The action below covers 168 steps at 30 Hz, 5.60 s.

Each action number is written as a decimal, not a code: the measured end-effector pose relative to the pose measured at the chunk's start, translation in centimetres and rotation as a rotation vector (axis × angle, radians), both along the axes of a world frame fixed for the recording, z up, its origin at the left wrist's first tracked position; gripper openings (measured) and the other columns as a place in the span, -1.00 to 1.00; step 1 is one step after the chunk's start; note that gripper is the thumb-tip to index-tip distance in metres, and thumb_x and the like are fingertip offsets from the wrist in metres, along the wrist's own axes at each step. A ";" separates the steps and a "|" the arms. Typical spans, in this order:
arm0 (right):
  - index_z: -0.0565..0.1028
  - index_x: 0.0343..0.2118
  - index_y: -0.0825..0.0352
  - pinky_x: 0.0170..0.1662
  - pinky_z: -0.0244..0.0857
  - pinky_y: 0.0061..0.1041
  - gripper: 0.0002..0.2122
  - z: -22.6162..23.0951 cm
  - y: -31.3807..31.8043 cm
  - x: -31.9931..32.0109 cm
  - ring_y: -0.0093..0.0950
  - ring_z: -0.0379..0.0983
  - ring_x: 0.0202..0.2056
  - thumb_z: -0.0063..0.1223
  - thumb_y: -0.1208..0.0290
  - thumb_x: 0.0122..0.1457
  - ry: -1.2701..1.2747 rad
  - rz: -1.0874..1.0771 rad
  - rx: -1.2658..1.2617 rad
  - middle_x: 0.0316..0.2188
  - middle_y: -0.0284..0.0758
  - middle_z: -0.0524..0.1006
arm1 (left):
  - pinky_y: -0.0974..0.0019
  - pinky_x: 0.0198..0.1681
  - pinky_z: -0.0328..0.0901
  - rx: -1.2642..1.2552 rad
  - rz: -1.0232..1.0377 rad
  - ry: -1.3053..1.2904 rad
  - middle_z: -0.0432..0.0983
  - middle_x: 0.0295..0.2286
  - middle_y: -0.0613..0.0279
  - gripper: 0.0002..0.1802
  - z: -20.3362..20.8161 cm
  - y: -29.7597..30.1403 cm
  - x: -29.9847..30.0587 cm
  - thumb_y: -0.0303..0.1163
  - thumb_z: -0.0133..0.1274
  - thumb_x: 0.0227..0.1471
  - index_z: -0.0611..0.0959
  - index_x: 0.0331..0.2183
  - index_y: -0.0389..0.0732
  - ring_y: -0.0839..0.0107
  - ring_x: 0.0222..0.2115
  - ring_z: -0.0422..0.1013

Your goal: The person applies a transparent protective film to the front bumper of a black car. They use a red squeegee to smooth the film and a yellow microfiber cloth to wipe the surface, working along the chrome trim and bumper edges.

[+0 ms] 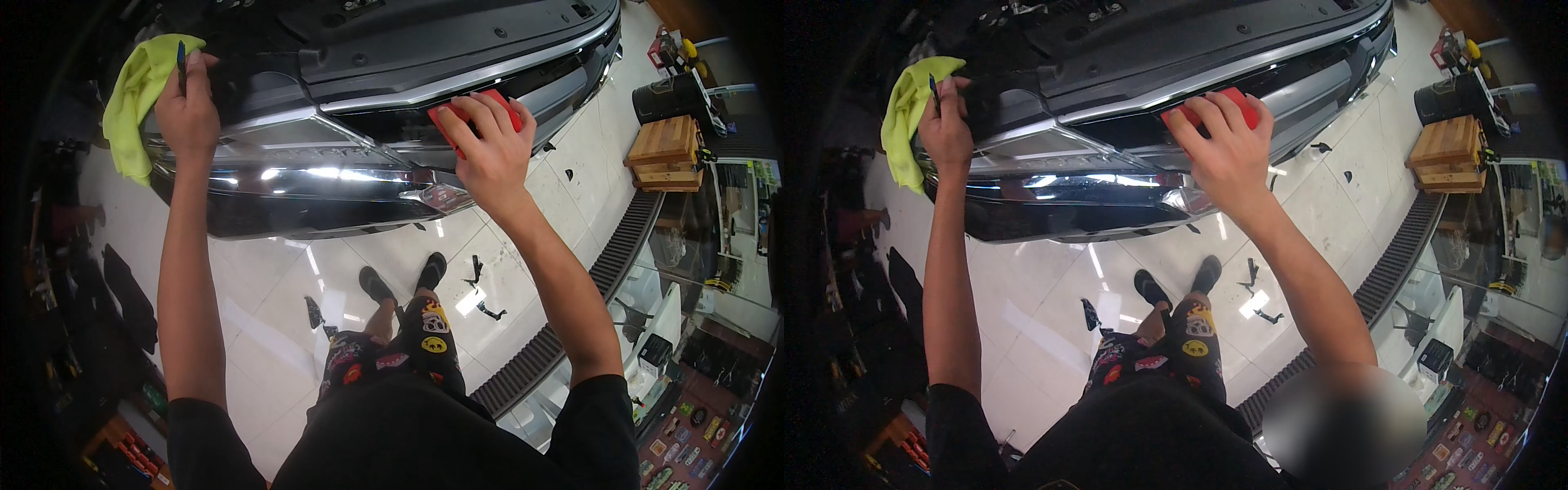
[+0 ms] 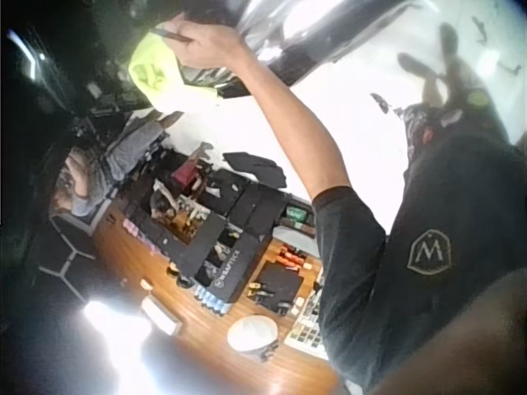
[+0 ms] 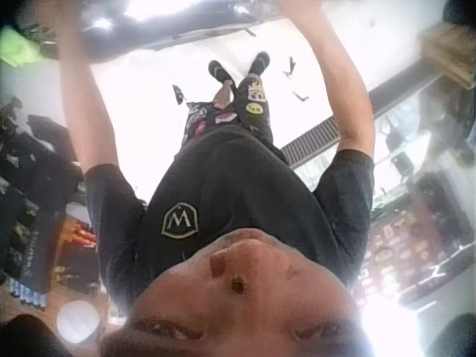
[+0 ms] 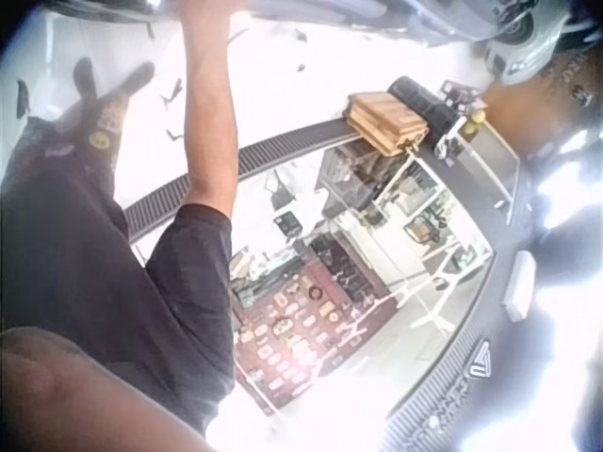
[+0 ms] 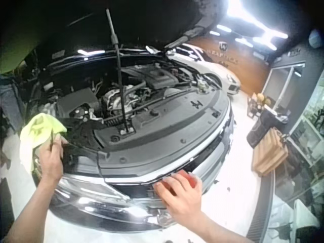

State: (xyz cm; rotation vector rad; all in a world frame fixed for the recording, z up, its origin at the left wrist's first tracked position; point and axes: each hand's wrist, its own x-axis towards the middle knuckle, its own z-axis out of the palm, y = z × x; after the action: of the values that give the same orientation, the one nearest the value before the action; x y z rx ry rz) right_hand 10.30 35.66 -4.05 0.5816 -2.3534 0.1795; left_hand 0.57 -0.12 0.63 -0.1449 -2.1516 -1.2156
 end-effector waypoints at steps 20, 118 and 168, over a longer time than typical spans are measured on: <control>0.57 -0.09 0.08 0.10 0.20 -0.14 -0.50 0.0 1.1 -0.5 -0.36 0.44 0.08 0.30 0.60 -0.19 -0.046 0.077 0.013 -0.05 -0.41 0.55 | 0.48 -0.50 0.07 0.003 -0.002 0.016 0.29 -0.65 0.49 -0.63 0.1 -0.4 0.1 -0.16 0.00 0.33 0.71 -0.32 -0.24 0.68 -0.61 0.18; 0.58 -0.16 0.20 -0.10 0.24 -0.24 -0.64 3.5 -3.0 1.1 -0.34 0.44 -0.20 0.18 0.58 -0.11 -0.222 -0.116 0.065 -0.30 -0.35 0.47 | 0.23 -0.25 0.37 -0.082 0.149 -0.124 0.65 -0.47 0.19 -0.65 0.9 0.2 1.1 0.02 0.02 0.24 0.74 -0.21 0.02 0.12 -0.36 0.58; 0.64 -0.15 -0.01 0.17 0.12 0.02 -0.59 4.7 2.3 -0.9 -0.36 0.40 0.04 0.33 0.51 -0.13 -0.143 0.186 0.148 -0.15 -0.44 0.51 | 0.25 -0.24 0.36 -0.098 0.153 -0.076 0.63 -0.49 0.20 -0.61 0.1 -0.3 0.2 0.03 0.01 0.26 0.75 -0.18 -0.03 0.20 -0.41 0.55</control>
State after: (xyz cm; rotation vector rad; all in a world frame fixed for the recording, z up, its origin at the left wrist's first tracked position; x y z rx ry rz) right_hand 9.38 37.98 0.67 0.8874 -2.4629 0.1357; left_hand 0.78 -0.40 0.71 0.0248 -2.2441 -1.0447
